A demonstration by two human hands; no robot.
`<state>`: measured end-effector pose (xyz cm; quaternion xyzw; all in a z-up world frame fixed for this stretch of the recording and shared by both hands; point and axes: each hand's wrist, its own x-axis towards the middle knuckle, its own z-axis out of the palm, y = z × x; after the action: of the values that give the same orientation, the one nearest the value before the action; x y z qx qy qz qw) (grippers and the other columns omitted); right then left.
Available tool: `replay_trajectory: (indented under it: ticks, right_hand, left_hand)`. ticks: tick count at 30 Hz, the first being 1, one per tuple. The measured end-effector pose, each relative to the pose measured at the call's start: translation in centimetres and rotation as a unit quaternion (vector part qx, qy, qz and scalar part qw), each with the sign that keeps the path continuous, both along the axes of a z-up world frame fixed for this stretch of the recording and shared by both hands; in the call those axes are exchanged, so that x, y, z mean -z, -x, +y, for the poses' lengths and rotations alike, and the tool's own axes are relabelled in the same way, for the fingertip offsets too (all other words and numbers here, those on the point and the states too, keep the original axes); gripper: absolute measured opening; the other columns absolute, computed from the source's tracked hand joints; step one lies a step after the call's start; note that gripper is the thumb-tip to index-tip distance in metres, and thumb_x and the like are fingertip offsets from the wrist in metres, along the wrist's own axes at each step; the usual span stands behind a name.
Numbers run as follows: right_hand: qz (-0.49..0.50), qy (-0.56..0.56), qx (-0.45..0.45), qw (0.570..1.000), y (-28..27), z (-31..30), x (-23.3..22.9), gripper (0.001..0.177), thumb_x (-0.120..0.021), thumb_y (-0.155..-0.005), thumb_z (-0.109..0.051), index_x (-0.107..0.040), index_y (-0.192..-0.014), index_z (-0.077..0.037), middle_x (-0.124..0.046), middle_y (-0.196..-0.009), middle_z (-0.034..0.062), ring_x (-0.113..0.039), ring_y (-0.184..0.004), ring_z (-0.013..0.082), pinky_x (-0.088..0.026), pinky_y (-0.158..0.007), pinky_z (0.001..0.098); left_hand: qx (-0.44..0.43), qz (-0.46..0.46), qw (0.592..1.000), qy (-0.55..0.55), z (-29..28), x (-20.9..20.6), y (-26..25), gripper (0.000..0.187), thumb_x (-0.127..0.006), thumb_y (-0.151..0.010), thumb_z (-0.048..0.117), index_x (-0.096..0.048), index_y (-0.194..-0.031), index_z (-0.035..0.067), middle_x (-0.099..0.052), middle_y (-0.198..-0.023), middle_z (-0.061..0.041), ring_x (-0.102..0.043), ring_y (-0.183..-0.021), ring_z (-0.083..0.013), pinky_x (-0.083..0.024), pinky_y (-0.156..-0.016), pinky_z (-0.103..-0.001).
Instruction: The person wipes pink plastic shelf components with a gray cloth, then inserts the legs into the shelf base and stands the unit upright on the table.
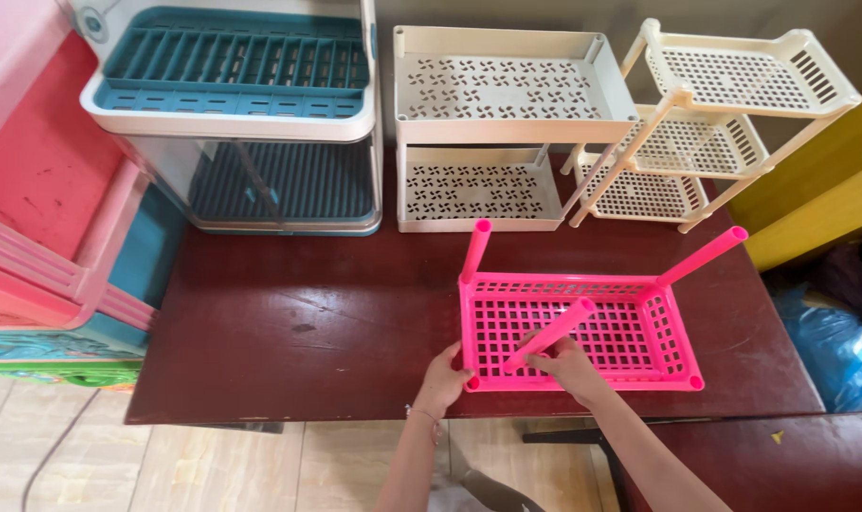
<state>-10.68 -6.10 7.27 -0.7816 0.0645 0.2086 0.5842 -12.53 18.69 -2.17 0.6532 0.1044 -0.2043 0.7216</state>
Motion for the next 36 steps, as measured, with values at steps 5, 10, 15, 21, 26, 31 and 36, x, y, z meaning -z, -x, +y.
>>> replay_trajectory:
  ticks: [5, 10, 15, 21, 26, 31, 36]
  right_hand:
    - [-0.025, -0.059, -0.016, 0.998, 1.3, 3.7, -2.1, 0.028, -0.079, -0.080, -0.002, -0.074, -0.107, -0.005, -0.074, -0.105, 0.0031, -0.066, -0.095, 0.0139, -0.053, -0.086, 0.0304]
    - [-0.023, -0.024, -0.021, 0.999, 1.9, 5.8, -2.1, 0.028, -0.079, -0.079, -0.001, -0.076, -0.106, -0.004, -0.074, -0.103, 0.0044, -0.065, -0.095, 0.0147, -0.053, -0.086, 0.0310]
    - [-0.051, -0.077, -0.028, 0.995, 2.3, 6.6, -1.1, 0.026, -0.075, -0.080, 0.002, -0.073, -0.106, -0.003, -0.075, -0.106, 0.0048, -0.067, -0.101, 0.0153, -0.054, -0.090, 0.0322]
    - [-0.067, 0.017, -0.048, 0.996, 2.6, 6.8, -1.5, 0.026, -0.076, -0.079, 0.000, -0.075, -0.105, -0.002, -0.075, -0.102, 0.0058, -0.068, -0.098, 0.0155, -0.054, -0.089, 0.0330]
    - [-0.064, 0.039, -0.052, 0.996, 2.7, 7.6, -2.5, 0.026, -0.076, -0.077, -0.001, -0.074, -0.103, -0.004, -0.075, -0.099, 0.0047, -0.068, -0.095, 0.0137, -0.054, -0.087, 0.0315]
    - [-0.037, 0.081, -0.065, 0.994, 3.0, 8.8, -4.0, 0.025, -0.074, -0.078, -0.002, -0.075, -0.103, -0.006, -0.073, -0.092, 0.0037, -0.065, -0.086, 0.0112, -0.053, -0.077, 0.0288]
    - [-0.055, 0.080, -0.078, 0.992, 3.4, 9.8, -5.3, 0.020, -0.073, -0.080, -0.004, -0.075, -0.100, -0.006, -0.072, -0.090, 0.0004, -0.063, -0.082, 0.0080, -0.052, -0.073, 0.0241]
  left_hand:
    - [-0.008, 0.022, 0.999, 0.039, -0.6, 1.9, 1.0, 0.039, -0.063, -0.094, -0.004, -0.067, -0.133, -0.001, -0.074, -0.102, -0.009, -0.067, -0.082, -0.0126, -0.054, -0.070, -0.026]
    - [-0.009, 0.091, 0.992, 0.086, 0.0, 2.3, 1.8, 0.030, -0.062, -0.097, 0.003, -0.067, -0.127, 0.000, -0.074, -0.104, -0.005, -0.071, -0.088, -0.0110, -0.057, -0.077, -0.026]
    - [0.011, 0.090, 0.988, 0.122, 0.7, 1.5, 2.0, 0.030, -0.061, -0.099, 0.003, -0.066, -0.128, -0.003, -0.072, -0.107, -0.007, -0.071, -0.092, -0.0128, -0.059, -0.083, -0.026]
    - [0.017, 0.098, 0.984, 0.148, 1.0, 0.8, 2.1, 0.032, -0.056, -0.098, -0.002, -0.064, -0.129, -0.005, -0.071, -0.109, -0.009, -0.070, -0.095, -0.0147, -0.059, -0.086, -0.027]
    - [0.021, 0.101, 0.982, 0.155, 1.3, 0.5, 2.0, 0.034, -0.055, -0.097, -0.004, -0.064, -0.129, -0.005, -0.071, -0.109, -0.009, -0.070, -0.095, -0.0149, -0.059, -0.087, -0.027]
    - [0.028, 0.106, 0.984, 0.137, 1.3, 0.2, 1.9, 0.034, -0.057, -0.097, -0.003, -0.064, -0.130, -0.005, -0.071, -0.110, -0.010, -0.070, -0.096, -0.0155, -0.059, -0.088, -0.028]
    - [0.027, 0.107, 0.984, 0.143, 1.5, 0.2, 1.9, 0.032, -0.058, -0.097, -0.002, -0.063, -0.129, -0.004, -0.070, -0.113, -0.010, -0.071, -0.099, -0.0166, -0.059, -0.089, -0.028]
